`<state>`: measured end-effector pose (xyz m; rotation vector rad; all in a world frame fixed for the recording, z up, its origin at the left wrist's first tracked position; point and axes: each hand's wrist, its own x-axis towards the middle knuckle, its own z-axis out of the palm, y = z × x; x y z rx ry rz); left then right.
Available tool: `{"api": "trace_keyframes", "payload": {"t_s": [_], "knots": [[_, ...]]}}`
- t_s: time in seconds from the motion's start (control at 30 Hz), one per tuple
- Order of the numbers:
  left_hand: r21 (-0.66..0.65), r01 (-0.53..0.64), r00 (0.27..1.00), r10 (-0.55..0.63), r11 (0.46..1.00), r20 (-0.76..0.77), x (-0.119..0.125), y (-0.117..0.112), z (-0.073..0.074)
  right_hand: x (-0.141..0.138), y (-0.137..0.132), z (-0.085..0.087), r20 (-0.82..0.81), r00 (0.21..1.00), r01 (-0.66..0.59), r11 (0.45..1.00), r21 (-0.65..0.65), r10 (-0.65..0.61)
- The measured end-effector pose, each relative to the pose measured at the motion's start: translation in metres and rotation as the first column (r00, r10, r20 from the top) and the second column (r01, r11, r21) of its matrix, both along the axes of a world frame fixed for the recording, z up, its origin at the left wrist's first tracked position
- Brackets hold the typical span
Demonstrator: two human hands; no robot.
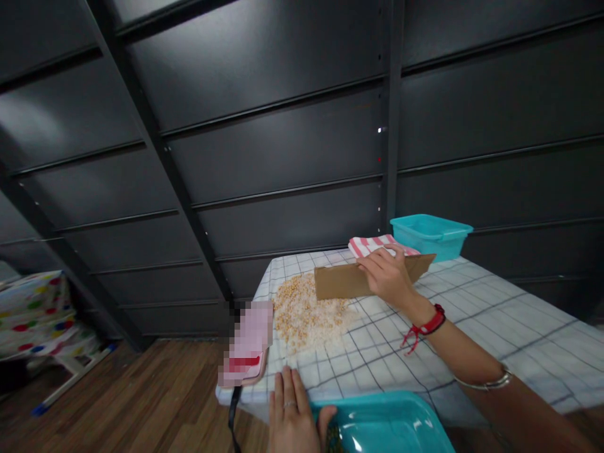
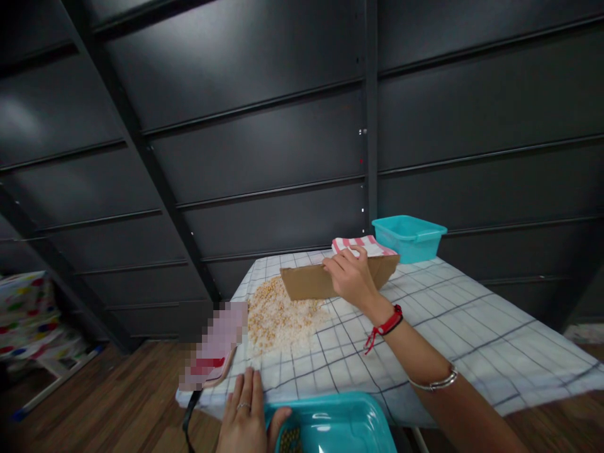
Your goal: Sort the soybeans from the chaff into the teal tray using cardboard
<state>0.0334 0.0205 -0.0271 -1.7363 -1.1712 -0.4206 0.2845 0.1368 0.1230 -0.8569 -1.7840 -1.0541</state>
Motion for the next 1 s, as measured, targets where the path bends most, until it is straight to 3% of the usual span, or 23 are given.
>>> {"api": "trace_keyframes", "payload": {"t_s": [0.2,0.73,1.0], "knots": [[-0.030,-0.062,0.998,0.062,0.998,0.012,0.003,-0.002,-0.001,-0.001,-0.002,-0.001,-0.033,0.999,-0.035,0.999,0.038,0.036],[-0.079,-0.041,0.997,0.046,0.996,0.065,0.004,-0.002,0.000,-0.007,-0.005,0.001,0.019,0.988,-0.153,0.988,0.029,0.153],[-0.160,-0.045,0.991,0.064,0.986,0.118,0.000,-0.002,-0.010,-0.003,-0.015,0.004,0.020,0.984,-0.176,0.984,0.035,0.175]]}}
